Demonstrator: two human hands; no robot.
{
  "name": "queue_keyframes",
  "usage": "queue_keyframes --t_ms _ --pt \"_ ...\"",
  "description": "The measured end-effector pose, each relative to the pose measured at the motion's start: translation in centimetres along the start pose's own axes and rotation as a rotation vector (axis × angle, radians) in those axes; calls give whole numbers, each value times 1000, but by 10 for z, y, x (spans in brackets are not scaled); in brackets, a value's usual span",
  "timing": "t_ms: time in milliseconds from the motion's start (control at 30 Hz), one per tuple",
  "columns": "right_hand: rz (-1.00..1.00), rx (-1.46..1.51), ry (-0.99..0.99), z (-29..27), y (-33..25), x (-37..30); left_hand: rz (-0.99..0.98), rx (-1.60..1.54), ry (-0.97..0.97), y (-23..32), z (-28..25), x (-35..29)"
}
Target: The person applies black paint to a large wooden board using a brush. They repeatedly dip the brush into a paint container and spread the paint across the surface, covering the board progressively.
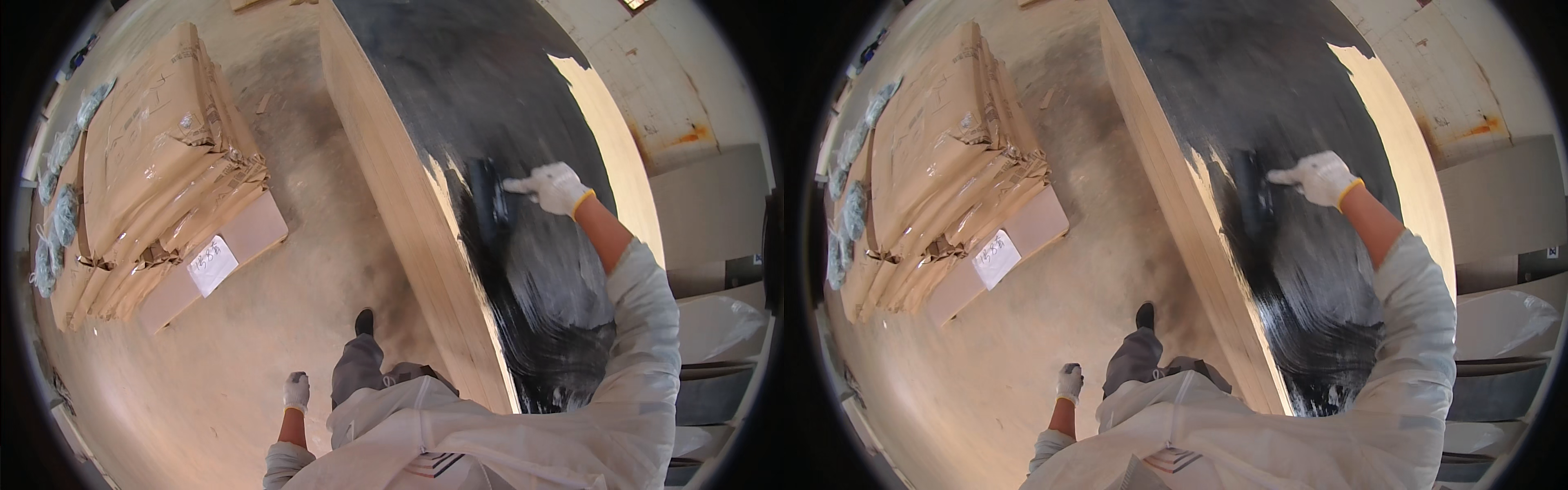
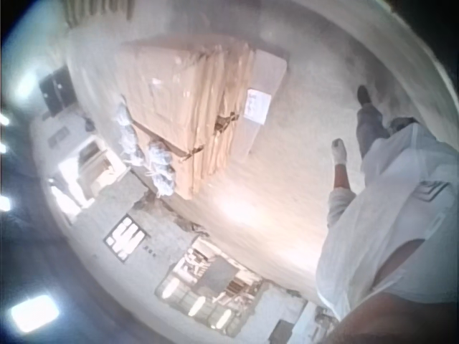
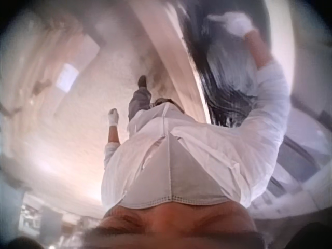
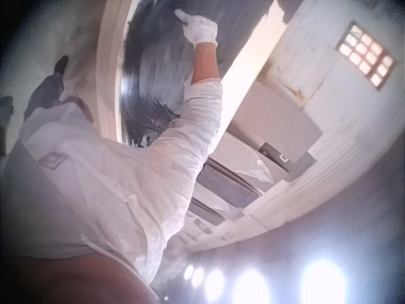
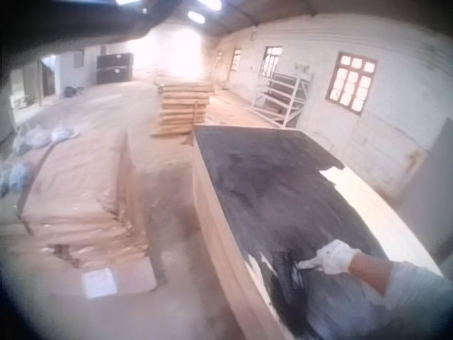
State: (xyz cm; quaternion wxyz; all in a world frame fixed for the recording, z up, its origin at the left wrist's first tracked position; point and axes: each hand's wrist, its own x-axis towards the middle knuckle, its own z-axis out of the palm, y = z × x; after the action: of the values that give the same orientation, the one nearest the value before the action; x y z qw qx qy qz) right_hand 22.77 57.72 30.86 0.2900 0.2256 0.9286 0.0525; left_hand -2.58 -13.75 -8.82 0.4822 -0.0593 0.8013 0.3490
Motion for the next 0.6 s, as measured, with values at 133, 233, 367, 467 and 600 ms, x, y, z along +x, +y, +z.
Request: queue_keyframes --t_ms 133,233,367,467,600 --pt "-72 -61 14 -35 -20 59 -6 95 63 -37 -13 10" --pt "-177 -140 -13 -37 -31 41 -65 -43 73 -24 -9 -2" --pt "-106 -47 -99 -33 -26 17 -72 9 85 -51 -9 -4" --pt "-88 -50 -1 -40 -13 59 -61 56 95 -70 -3 -1" --pt "-193 -71 2 -63 -51 74 -30 80 117 -65 2 -6"
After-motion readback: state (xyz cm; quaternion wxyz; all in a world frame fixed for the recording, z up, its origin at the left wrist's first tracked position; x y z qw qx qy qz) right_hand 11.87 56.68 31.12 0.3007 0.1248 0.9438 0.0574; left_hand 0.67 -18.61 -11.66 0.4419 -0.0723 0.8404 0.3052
